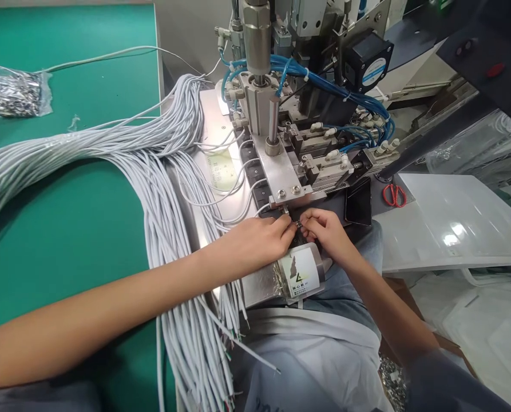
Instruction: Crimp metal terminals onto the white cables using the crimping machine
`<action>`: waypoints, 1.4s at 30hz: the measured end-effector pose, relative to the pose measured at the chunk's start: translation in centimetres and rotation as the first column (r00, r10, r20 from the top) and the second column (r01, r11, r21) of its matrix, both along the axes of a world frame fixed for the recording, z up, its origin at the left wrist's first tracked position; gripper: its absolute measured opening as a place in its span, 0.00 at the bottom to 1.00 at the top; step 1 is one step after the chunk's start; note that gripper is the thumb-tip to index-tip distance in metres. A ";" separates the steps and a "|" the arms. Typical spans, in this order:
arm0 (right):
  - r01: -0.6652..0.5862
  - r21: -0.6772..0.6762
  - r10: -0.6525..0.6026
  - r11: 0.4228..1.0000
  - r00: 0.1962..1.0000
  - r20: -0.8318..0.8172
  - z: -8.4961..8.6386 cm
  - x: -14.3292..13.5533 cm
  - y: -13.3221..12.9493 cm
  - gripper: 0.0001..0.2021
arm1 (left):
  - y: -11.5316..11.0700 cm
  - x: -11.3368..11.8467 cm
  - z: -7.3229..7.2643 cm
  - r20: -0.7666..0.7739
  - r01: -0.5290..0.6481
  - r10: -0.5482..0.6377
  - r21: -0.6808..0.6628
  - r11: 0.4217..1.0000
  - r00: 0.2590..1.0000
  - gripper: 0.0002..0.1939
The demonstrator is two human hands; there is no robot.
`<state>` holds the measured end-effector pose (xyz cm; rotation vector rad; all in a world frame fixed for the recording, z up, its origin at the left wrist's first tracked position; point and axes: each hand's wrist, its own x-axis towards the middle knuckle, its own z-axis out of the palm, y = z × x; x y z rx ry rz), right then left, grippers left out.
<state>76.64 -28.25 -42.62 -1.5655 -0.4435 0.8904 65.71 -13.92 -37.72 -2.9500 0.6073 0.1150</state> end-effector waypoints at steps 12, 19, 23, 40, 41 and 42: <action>-0.037 -0.033 0.050 0.999 0.786 0.617 -0.4 0.0 -0.8 0.10 | -0.2 -0.1 -0.2 0.099 0.067 -0.073 0.065 0.996 0.992 0.14; -0.153 -0.047 0.138 0.987 0.667 0.732 -0.1 0.4 -1.1 0.08 | -0.2 -0.2 -0.6 0.165 0.078 -0.088 0.069 0.995 0.982 0.14; -0.116 -0.077 0.131 0.990 0.583 0.802 -0.4 0.3 -0.9 0.09 | -0.2 -0.2 -0.7 0.177 0.075 -0.083 0.054 0.996 0.981 0.14; -0.011 -0.076 0.016 0.997 0.997 0.075 0.0 0.2 0.0 0.09 | -0.4 -0.2 0.1 0.044 -0.077 0.079 -0.043 0.996 0.996 0.12; -0.011 -0.086 0.016 0.996 0.998 0.054 0.1 0.2 0.0 0.09 | -0.4 -0.3 0.4 0.033 -0.090 0.092 -0.046 0.995 0.995 0.11; -0.021 -0.095 0.024 0.995 0.999 0.033 0.1 0.2 0.0 0.09 | -0.4 -0.5 0.6 0.026 -0.106 0.107 -0.043 0.993 0.994 0.08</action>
